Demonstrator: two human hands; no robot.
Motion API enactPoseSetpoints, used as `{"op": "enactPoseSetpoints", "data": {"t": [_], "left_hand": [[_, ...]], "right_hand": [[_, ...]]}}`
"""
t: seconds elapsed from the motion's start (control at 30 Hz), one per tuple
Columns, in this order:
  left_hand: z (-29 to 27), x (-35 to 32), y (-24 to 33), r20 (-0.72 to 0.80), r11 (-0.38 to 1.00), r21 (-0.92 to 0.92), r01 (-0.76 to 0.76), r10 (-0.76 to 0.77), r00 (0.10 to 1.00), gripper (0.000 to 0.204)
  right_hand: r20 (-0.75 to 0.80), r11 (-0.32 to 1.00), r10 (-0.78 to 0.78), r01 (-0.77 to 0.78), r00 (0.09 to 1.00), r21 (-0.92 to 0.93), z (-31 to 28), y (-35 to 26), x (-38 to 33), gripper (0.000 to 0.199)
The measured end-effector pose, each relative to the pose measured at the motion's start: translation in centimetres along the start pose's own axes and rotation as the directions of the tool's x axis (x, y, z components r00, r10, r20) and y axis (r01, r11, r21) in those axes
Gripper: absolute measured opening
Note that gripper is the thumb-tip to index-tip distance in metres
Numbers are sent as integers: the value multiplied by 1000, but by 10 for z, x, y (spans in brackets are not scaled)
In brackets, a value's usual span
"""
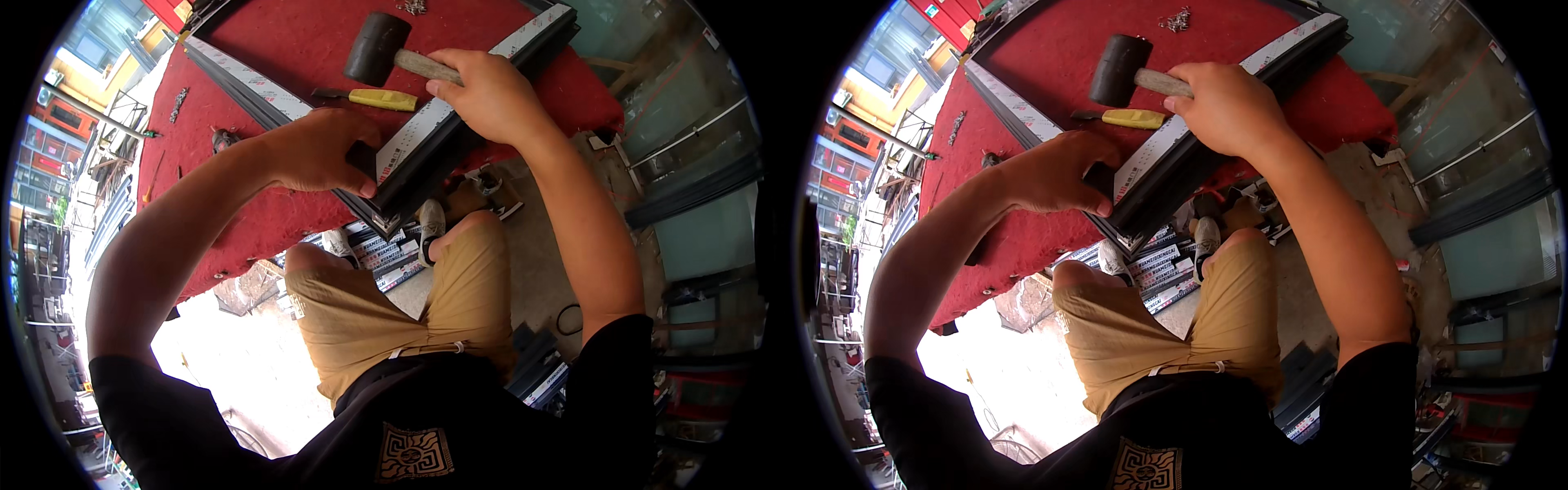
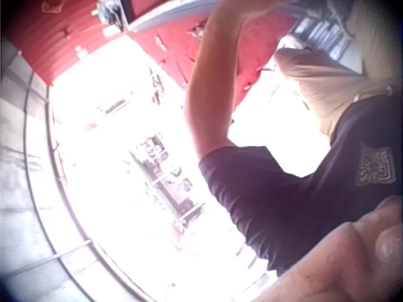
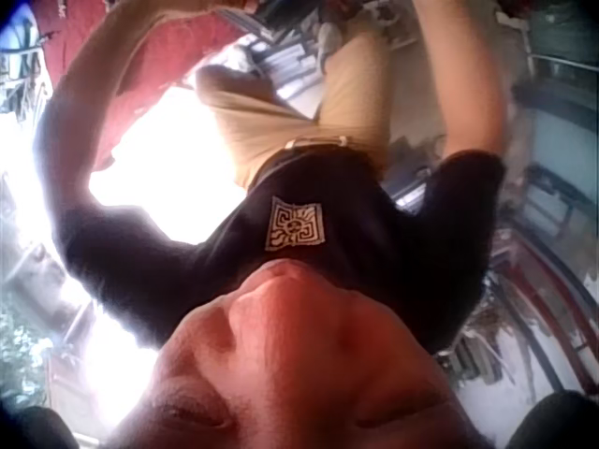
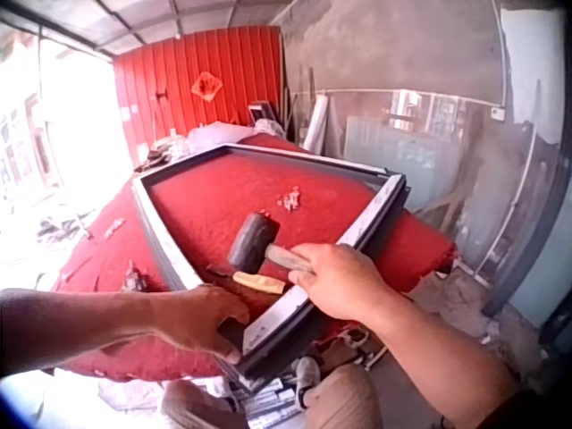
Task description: The person assembles a metal window frame on a red workbench. They use a power drill to drive screws into the frame corners, a rubber mallet to tap the joints into alignment, and a manual screwdriver for final adjustments. The person also uses a utility knife to trim protective film from the frame edges.
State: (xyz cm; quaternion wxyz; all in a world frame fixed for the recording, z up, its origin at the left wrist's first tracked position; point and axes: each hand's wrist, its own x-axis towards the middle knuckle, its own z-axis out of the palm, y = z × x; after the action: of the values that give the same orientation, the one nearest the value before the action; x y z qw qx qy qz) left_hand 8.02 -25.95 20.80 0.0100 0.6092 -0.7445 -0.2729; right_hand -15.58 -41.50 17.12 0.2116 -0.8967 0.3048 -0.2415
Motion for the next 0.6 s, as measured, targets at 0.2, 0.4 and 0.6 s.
{"op": "enactPoseSetpoints", "data": {"t": [0.2, 0.4, 0.6], "left_hand": [[-1, -3, -7, 18, 995, -98, -15, 17, 1000, 69], [-11, 12, 15, 136, 964, -131, 232, -214, 967, 46], [-1, 11, 7, 24, 982, -97, 160, -159, 987, 43]], "right_hand": [[9, 1000, -11, 11, 1000, 12, 4, 2, 5, 38], [28, 1000, 0, 1, 1000, -31, 0, 0, 8, 40], [116, 999, 34, -34, 993, -2, -7, -3, 12, 42]]}}
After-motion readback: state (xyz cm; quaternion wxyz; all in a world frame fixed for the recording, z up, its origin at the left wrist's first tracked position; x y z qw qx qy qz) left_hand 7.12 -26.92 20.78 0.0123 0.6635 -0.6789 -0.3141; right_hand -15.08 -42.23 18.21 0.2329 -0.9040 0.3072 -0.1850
